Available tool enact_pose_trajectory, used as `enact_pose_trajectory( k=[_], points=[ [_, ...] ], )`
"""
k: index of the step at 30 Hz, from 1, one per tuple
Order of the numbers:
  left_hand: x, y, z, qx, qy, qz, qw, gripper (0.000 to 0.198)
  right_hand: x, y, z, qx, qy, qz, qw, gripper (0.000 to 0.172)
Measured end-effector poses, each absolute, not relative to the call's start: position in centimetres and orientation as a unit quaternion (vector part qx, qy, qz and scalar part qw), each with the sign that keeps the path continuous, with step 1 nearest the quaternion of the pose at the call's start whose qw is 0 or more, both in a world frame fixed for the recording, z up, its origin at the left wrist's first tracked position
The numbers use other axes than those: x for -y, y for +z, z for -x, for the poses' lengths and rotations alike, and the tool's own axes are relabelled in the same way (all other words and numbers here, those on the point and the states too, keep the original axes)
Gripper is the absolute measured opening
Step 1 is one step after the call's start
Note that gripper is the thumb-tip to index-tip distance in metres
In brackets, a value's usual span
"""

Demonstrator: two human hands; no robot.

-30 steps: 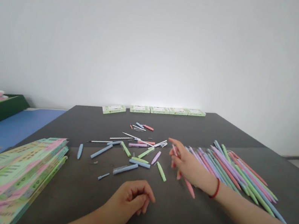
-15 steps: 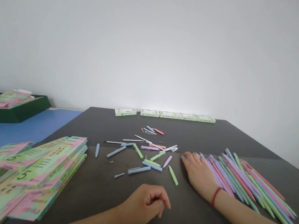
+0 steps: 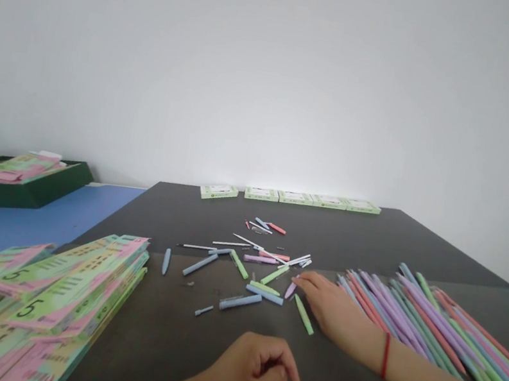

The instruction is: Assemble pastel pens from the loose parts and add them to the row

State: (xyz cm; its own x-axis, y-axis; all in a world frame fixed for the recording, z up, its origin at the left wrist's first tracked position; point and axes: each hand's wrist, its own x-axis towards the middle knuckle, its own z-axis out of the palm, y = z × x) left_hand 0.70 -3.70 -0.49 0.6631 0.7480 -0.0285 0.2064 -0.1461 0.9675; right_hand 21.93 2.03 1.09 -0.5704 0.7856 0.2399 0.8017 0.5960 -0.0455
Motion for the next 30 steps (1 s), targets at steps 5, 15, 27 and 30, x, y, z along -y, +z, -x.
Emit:
enact_pose_trajectory(
  k=[5,15,27,30],
  points=[
    [3.5,-1.1,-0.6,-0.323,0.242,-0.714,0.572,0.028,-4.0,1.6,-19.7,0.896,-0.046,0.427,0.115,0.036],
    [3.4,-1.1,-0.7,-0.326,0.229,-0.677,0.619,0.027,-8.5,1.8,-17.2,0.912,0.007,0.393,0.12,0.009],
    [2.3,-1.1,-0.5,-0.327,0.427,-0.531,0.655,0.01,-0.9,3.2,-18.1,0.419,0.744,0.311,0.417,0.007],
    [2.1,-1.1,-0.4,-0.328,0.419,-0.522,0.667,0.012,0.5,3.1,-17.9,0.329,0.799,0.28,0.419,0.006]
  ],
)
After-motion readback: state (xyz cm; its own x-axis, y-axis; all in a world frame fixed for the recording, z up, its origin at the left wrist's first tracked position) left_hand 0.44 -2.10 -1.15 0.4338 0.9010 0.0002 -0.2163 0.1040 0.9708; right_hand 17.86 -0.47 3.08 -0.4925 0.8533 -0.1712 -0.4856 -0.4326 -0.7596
